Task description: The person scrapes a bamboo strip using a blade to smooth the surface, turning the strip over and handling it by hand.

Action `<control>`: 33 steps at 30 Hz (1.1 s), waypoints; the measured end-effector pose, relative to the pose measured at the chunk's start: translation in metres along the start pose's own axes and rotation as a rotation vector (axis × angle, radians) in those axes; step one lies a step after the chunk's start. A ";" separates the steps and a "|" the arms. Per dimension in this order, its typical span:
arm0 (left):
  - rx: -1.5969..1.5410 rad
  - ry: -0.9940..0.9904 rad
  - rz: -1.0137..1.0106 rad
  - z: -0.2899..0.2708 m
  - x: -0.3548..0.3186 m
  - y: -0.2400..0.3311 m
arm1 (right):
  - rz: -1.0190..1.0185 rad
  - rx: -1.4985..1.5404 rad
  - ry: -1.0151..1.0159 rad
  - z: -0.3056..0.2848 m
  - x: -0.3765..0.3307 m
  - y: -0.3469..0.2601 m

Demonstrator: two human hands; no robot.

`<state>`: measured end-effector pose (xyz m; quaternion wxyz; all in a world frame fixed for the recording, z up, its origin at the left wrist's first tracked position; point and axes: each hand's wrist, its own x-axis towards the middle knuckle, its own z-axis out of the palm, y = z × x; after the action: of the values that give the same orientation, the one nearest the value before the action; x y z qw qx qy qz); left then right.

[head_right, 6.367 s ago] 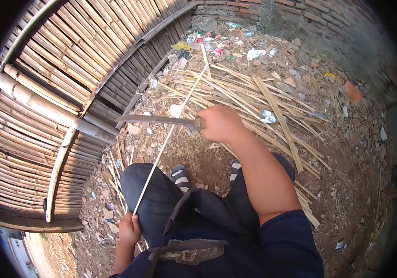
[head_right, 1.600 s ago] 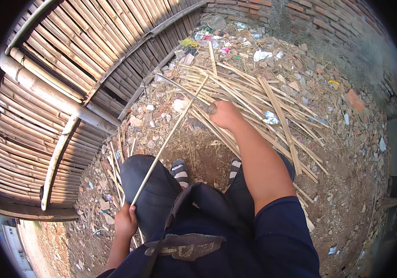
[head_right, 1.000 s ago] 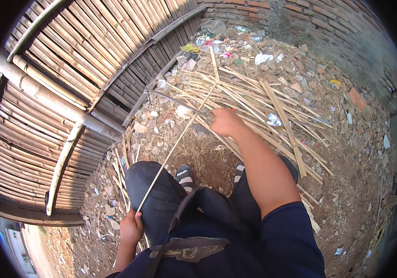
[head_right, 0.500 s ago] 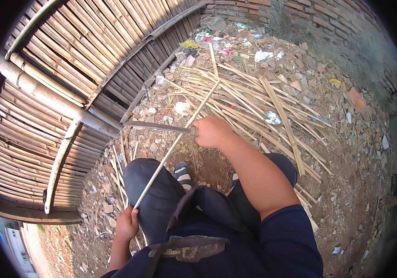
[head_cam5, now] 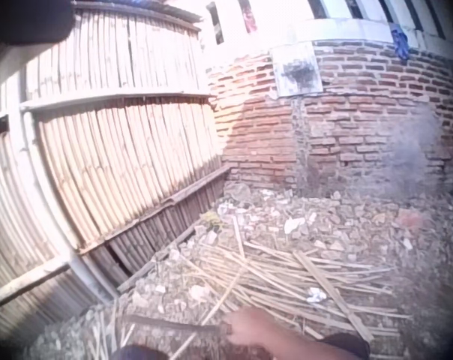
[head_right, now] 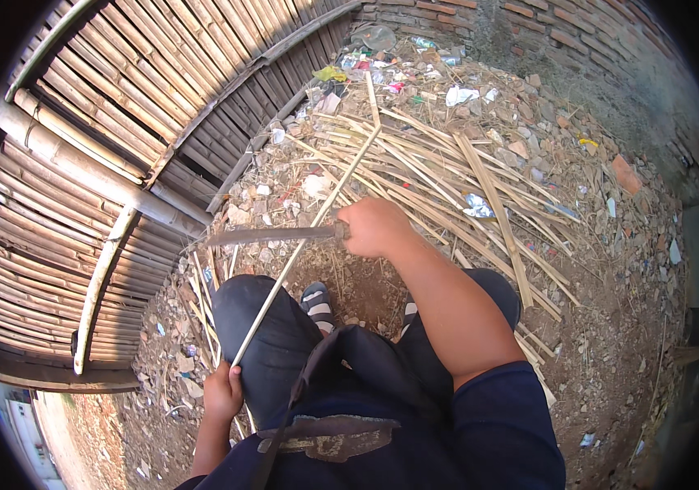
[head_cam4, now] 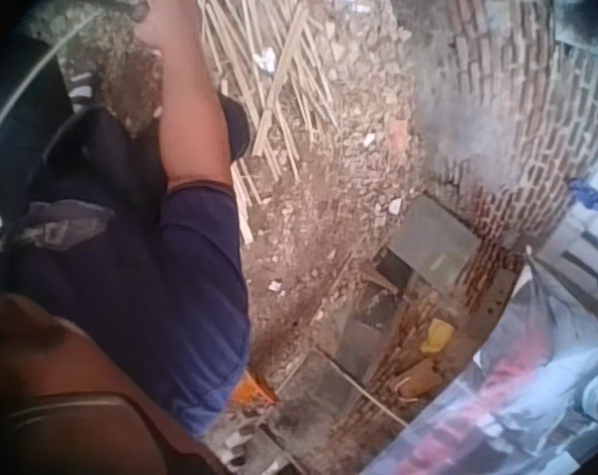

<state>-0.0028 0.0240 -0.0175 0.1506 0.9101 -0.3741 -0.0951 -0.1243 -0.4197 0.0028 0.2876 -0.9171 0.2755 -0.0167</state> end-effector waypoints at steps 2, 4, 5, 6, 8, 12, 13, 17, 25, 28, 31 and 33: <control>-0.073 -0.060 0.010 -0.005 0.005 0.004 | 0.229 0.213 0.209 0.006 0.014 0.054; -0.049 -0.057 0.019 -0.019 0.005 0.012 | 0.303 0.258 0.272 0.001 0.024 0.086; -0.026 -0.074 0.007 -0.023 0.003 0.014 | 0.334 0.304 0.227 -0.003 0.026 0.088; -0.025 -0.068 -0.003 -0.020 0.001 0.012 | 0.330 0.311 0.229 -0.002 0.028 0.082; -0.042 -0.070 -0.007 -0.016 0.002 0.014 | 0.228 0.166 0.227 -0.004 0.025 0.063; -0.119 -0.088 -0.006 -0.011 0.002 0.007 | 0.103 0.107 0.169 -0.011 -0.005 0.000; -0.162 -0.101 0.010 -0.011 0.003 0.002 | -0.083 0.050 0.127 -0.008 -0.008 0.000; -0.342 -0.185 -0.003 -0.015 0.005 -0.008 | -0.359 -0.073 0.137 -0.007 -0.012 0.008; -0.409 -0.180 -0.112 -0.017 0.007 0.001 | -0.167 -0.166 0.048 -0.004 -0.017 -0.016; -0.318 -0.111 -0.082 -0.020 0.002 0.009 | -0.272 -0.151 -0.061 0.004 -0.019 -0.026; -0.191 -0.002 -0.015 0.000 0.002 0.003 | -0.160 -0.036 -0.178 0.010 0.002 0.011; -0.191 -0.012 -0.006 -0.007 0.008 0.010 | 0.007 0.059 -0.092 0.004 0.015 0.029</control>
<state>-0.0019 0.0132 -0.0078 0.2340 0.8921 -0.3617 -0.1361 -0.1252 -0.4456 -0.0180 0.3271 -0.9070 0.2646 0.0181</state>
